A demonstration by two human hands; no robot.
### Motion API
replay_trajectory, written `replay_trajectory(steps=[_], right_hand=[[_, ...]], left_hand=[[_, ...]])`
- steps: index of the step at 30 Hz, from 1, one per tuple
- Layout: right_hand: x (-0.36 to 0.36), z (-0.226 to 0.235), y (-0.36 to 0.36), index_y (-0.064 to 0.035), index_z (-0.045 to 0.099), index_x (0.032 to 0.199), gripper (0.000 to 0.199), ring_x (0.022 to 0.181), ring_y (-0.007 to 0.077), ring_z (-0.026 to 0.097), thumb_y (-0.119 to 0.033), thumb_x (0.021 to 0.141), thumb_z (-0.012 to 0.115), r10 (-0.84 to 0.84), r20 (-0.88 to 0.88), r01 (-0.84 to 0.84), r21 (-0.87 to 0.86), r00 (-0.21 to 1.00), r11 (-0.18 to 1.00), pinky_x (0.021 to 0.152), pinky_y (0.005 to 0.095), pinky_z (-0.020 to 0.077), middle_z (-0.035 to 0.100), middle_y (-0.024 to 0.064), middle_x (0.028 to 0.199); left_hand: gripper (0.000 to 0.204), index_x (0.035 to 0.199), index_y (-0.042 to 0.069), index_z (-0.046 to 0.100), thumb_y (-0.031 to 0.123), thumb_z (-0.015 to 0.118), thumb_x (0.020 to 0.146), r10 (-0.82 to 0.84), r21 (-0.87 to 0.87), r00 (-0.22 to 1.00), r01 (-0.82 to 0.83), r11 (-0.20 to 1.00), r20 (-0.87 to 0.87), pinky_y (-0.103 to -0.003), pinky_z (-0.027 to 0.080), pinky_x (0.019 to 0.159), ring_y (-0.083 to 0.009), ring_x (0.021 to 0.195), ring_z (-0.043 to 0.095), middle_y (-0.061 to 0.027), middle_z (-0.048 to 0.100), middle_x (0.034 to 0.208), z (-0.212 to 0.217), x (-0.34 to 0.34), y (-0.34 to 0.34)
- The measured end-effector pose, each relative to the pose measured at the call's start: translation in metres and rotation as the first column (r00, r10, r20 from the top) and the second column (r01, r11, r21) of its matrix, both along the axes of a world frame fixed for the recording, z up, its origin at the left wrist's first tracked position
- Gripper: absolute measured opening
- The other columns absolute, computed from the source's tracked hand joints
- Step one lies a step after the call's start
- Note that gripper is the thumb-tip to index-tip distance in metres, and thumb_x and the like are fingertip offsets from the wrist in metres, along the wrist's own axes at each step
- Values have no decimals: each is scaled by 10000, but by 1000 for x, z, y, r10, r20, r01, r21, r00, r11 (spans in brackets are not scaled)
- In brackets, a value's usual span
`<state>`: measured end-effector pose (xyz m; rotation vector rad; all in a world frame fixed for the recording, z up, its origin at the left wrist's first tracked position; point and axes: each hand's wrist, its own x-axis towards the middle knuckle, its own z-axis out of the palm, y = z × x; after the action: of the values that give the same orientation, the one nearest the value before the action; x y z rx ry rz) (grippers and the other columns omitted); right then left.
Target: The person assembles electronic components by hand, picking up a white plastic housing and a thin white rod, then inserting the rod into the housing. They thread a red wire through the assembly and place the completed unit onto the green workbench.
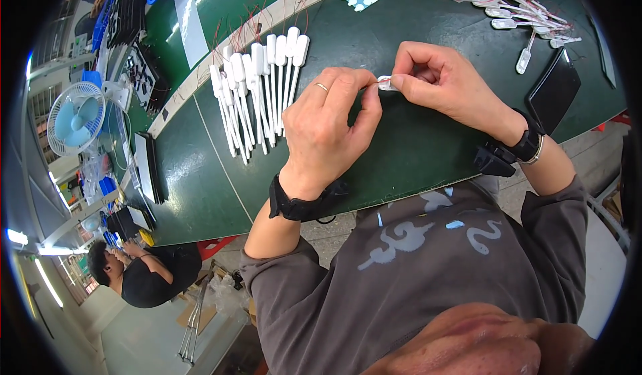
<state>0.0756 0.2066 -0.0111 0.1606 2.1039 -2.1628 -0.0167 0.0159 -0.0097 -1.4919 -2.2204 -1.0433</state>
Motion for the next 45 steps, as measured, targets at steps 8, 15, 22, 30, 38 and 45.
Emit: replay_trajectory(steps=[8,15,22,30,38,45], right_hand=[[2,3,-3,-56,563,852,125,638,-12,371,-120,931,636,-67,-62,74,123,996,990,554,189,302,457,-91,735],[4,0,-6,-41,585,846,103,630,12,371,-83,891,668,-108,-216,168,279,970,945,549,207,295,482,-64,760],[4,1,-8,-35,591,848,96,631,23,377,-72,884,672,-103,-225,175,330,969,928,551,215,299,485,-48,766],[3,-1,-10,-32,598,855,91,634,29,381,-70,889,674,-127,-249,203,313,960,928,549,224,303,507,-41,782],[3,-1,-10,-25,599,859,81,623,51,395,-54,883,671,-108,-312,229,382,944,895,547,232,315,503,-16,787],[4,-5,-11,-20,605,873,59,632,70,422,-26,881,664,-99,-363,260,425,926,867,542,239,326,501,3,804]], left_hand=[[192,1061,22,673,77,716,882,83,-70,551,-44,997,830,-228,445,551,-57,720,632,-15,689,883,6,14,2],[189,1121,-5,659,110,630,973,-107,117,109,-98,988,988,-168,368,571,2,678,530,-5,687,871,11,14,5],[162,1084,6,658,123,613,981,-116,124,78,-112,986,990,-167,362,572,16,683,501,-16,689,873,6,14,4],[146,1087,4,632,94,594,978,-167,179,87,-154,972,982,-169,362,564,11,672,504,-28,693,874,4,19,9],[120,1066,-4,609,76,590,979,-185,193,60,-158,968,981,-175,383,569,5,677,514,-42,693,895,2,20,9],[126,1074,15,597,103,608,984,-211,222,75,-186,957,975,-174,337,503,13,604,464,-40,677,899,0,24,11]])
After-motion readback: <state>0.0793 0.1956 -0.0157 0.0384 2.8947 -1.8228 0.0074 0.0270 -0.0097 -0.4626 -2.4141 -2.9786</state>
